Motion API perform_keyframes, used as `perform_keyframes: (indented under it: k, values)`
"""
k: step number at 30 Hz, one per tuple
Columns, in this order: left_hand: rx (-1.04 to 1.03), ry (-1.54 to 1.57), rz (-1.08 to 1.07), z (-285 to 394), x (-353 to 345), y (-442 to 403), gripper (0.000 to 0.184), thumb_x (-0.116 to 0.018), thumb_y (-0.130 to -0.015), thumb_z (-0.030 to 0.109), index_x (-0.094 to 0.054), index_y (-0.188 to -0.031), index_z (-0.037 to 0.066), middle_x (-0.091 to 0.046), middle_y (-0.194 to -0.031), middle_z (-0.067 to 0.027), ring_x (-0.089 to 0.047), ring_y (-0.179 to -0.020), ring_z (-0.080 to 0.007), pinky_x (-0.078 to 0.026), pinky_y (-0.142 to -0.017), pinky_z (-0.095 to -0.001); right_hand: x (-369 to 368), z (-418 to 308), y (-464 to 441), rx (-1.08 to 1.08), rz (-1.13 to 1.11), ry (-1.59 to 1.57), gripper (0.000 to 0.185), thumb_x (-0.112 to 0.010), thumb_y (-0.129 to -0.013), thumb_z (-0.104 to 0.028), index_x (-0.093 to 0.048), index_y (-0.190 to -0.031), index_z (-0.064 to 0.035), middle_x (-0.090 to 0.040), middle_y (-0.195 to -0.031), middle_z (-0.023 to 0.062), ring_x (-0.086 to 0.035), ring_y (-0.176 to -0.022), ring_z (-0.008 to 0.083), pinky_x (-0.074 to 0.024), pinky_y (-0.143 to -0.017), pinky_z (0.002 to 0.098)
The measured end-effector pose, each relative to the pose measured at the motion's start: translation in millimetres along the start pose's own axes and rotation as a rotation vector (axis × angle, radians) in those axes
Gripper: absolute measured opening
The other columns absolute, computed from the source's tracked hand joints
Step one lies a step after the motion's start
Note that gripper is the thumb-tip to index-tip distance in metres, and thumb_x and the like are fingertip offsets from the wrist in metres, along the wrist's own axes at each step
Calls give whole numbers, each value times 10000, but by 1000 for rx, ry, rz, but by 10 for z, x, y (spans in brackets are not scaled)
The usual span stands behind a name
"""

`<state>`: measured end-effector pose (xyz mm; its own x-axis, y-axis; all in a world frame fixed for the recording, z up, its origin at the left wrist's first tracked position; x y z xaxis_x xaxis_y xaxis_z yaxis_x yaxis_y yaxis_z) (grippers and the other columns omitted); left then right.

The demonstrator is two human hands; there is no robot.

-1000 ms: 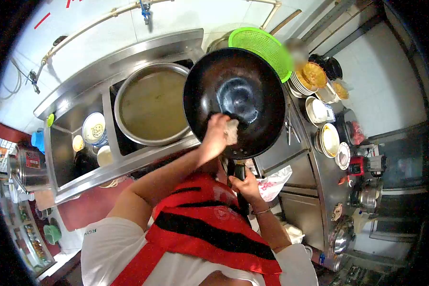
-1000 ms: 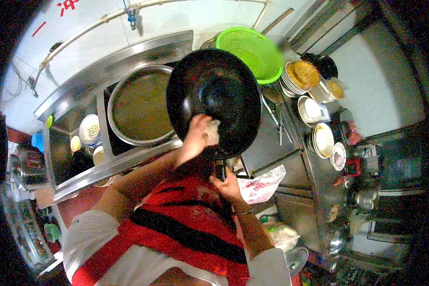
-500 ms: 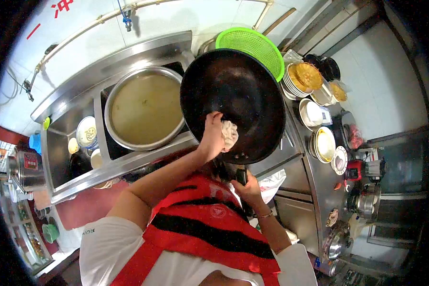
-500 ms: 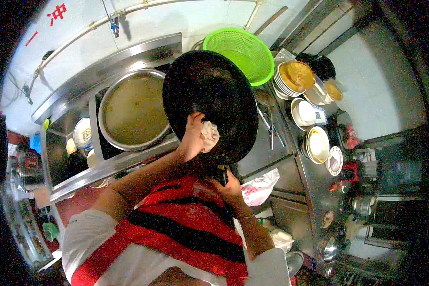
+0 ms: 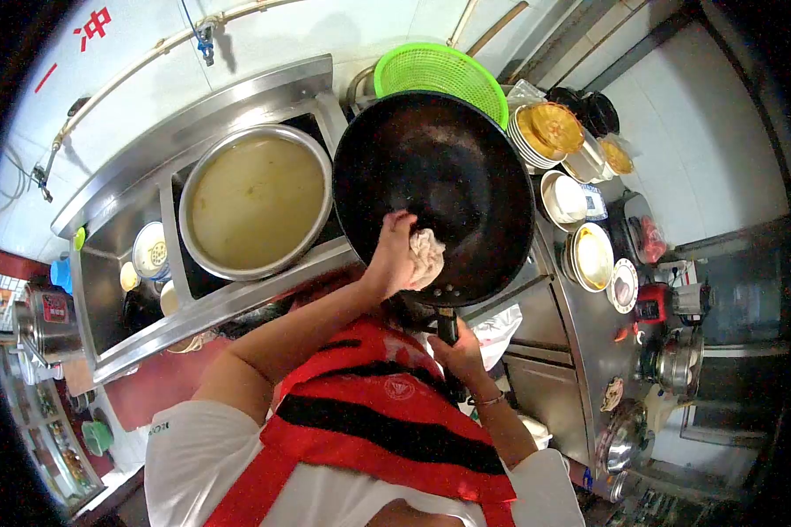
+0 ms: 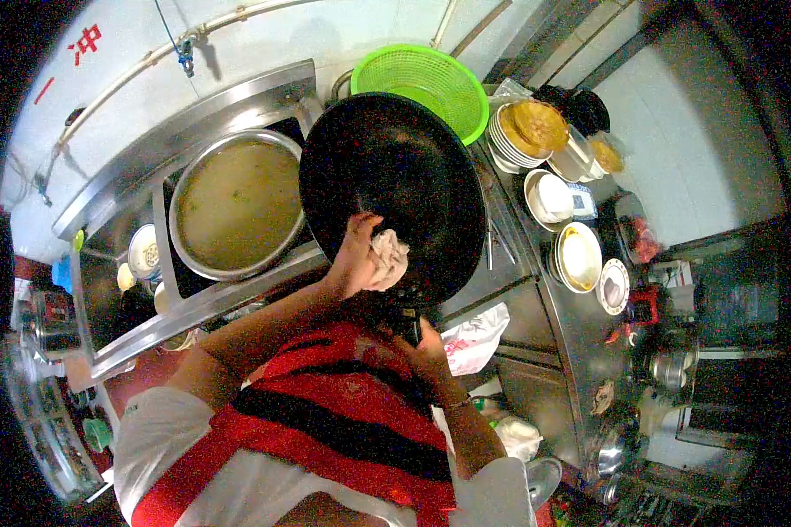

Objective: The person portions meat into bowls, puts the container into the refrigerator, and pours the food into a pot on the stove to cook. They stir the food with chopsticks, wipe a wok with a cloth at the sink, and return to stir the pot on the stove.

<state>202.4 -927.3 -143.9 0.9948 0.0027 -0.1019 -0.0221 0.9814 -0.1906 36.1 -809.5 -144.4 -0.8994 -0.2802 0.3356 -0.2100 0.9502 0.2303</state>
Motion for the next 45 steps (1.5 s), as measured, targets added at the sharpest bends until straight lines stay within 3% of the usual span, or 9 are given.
perform_keyframes:
  k: [13, 18, 20, 22, 27, 36, 38, 40, 45]
  values:
    - [-106, -439, -320, 47, -150, 191, 363, -555, -777, 21, -501, -1132, -32, -536, -1088, -220, -524, -1052, -367, -432, -904, -385, 86, -142, 139, 37, 18, 65, 335, -670, -798, -86, -546, -1105, -37, -575, -718, 28, -521, -579, 93, -438, -531, 257]
    - [-132, -433, 322, 51, 324, -200, 407, -521, -831, -2, -410, -1222, -27, -459, -1214, -236, -465, -1106, -383, -380, -967, -400, 47, -110, 132, 333, 88, 292, 321, -679, -811, -83, -541, -1097, -39, -565, -717, 18, -497, -539, 83, -416, -487, 254]
    - [31, 42, 288, -109, 166, -189, 481, -544, -824, 2, -384, -1278, -27, -435, -1255, -242, -448, -1152, -384, -356, -1012, -387, 33, -83, 126, 87, 21, 138, 314, -668, -817, -70, -537, -1101, -40, -564, -728, 15, -500, -547, 85, -419, -497, 256]
    - [-324, -631, 83, 12, -43, 54, 487, -540, -844, 25, -383, -1305, 0, -456, -1246, -229, -448, -1173, -347, -349, -1037, -366, 47, -57, 107, -40, -4, 55, 307, -658, -821, -56, -533, -1101, -40, -562, -732, 12, -501, -551, 87, -420, -503, 258]
    - [-273, -745, 221, 131, 189, -152, 509, -496, -839, -39, -363, -1330, -2, -371, -1320, -218, -452, -1150, -321, -390, -996, -365, 60, -134, 178, -34, -19, 41, 298, -656, -813, -56, -533, -1083, -35, -555, -727, 3, -506, -572, 90, -427, -523, 260]
    - [-170, -608, 251, 200, 172, -173, 469, -477, -802, -79, -453, -1262, 9, -389, -1315, -176, -451, -1158, -320, -344, -1034, -371, -14, -206, 284, -56, -15, -65, 325, -683, -792, -107, -548, -1076, -23, -575, -795, 7, -528, -710, 99, -452, -644, 262]
    - [167, 106, 149, -121, -70, -48, 517, -474, -772, -98, -433, -1278, 1, -386, -1312, -190, -448, -1157, -339, -345, -1036, -379, 11, -188, 287, -142, -15, 43, 408, -714, -792, -220, -557, -1128, -48, -629, -933, 68, -591, -853, 186, -465, -783, 317]
    - [-173, -543, -177, 80, -227, 229, 622, -438, -683, -149, -413, -1288, -4, -424, -1253, -211, -429, -1171, -360, -310, -1067, -360, 17, -118, 301, -207, -15, 70, 454, -731, -792, -278, -562, -1151, -57, -656, -1001, 97, -622, -925, 231, -472, -851, 345]
    - [-380, -464, 21, 579, -83, -382, 680, -426, -669, -161, -391, -1330, -3, -413, -1280, -216, -409, -1209, -353, -297, -1077, -371, -12, -313, 385, -96, -53, 101, 354, -675, -815, -120, -538, -1127, -23, -614, -848, 29, -548, -706, 112, -472, -647, 276]
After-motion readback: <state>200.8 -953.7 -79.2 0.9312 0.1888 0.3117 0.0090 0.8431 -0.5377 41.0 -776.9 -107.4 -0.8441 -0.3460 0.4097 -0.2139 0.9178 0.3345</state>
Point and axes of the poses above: each hand's wrist, its own y-axis away from the middle knuckle, its own x-axis out of the back of the hand, z = x × y, the point moved 5 cm from there along -y, towards the middle knuckle
